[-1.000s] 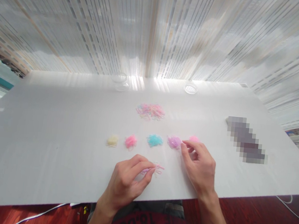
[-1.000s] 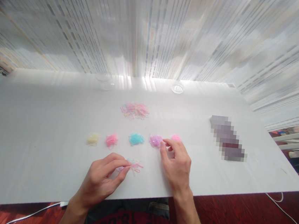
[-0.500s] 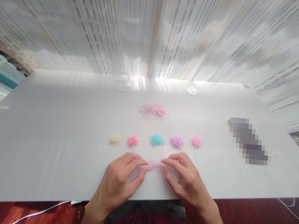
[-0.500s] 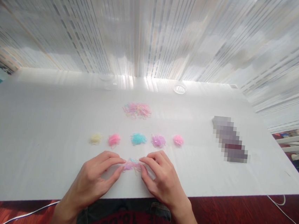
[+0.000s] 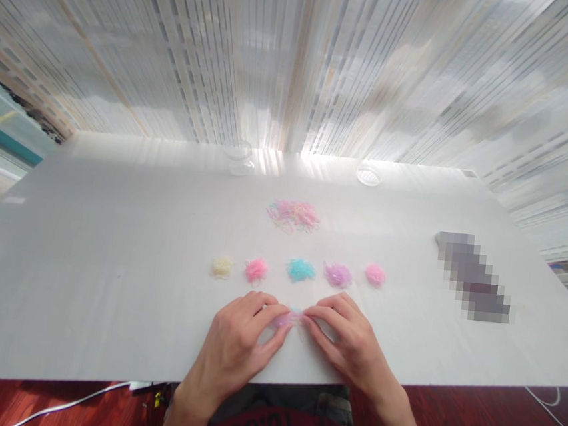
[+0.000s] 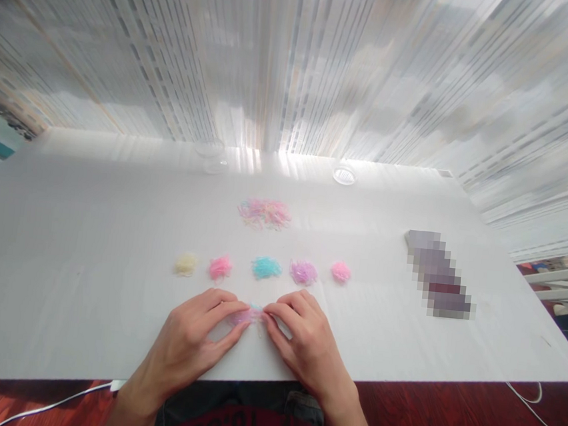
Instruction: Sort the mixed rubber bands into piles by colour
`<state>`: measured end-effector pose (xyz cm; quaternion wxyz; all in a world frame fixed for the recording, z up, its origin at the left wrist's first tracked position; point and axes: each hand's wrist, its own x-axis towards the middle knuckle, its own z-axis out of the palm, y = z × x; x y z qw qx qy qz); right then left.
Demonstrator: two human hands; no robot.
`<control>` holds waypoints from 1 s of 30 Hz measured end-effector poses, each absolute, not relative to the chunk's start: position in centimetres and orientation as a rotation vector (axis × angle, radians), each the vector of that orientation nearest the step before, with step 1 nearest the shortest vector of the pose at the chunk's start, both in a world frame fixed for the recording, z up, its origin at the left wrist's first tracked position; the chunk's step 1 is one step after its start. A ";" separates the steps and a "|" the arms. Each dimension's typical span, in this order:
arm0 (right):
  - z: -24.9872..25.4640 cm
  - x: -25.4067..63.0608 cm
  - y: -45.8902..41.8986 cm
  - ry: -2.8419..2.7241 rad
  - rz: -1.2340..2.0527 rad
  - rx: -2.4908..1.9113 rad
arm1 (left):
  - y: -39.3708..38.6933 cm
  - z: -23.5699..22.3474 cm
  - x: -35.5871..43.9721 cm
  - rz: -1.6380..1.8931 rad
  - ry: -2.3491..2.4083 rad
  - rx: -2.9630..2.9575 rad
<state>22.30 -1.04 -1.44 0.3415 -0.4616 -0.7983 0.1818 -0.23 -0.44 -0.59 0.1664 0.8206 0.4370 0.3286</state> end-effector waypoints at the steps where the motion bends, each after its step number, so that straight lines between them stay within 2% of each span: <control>1: -1.5 22.3 -1.0 -2.061 0.472 -1.195 | -0.4 -0.5 -0.2 0.939 1.236 2.330; 30: -1.5 22.5 -1.1 -1.981 0.481 -1.123 | -0.3 -0.8 0.4 1.141 1.110 2.161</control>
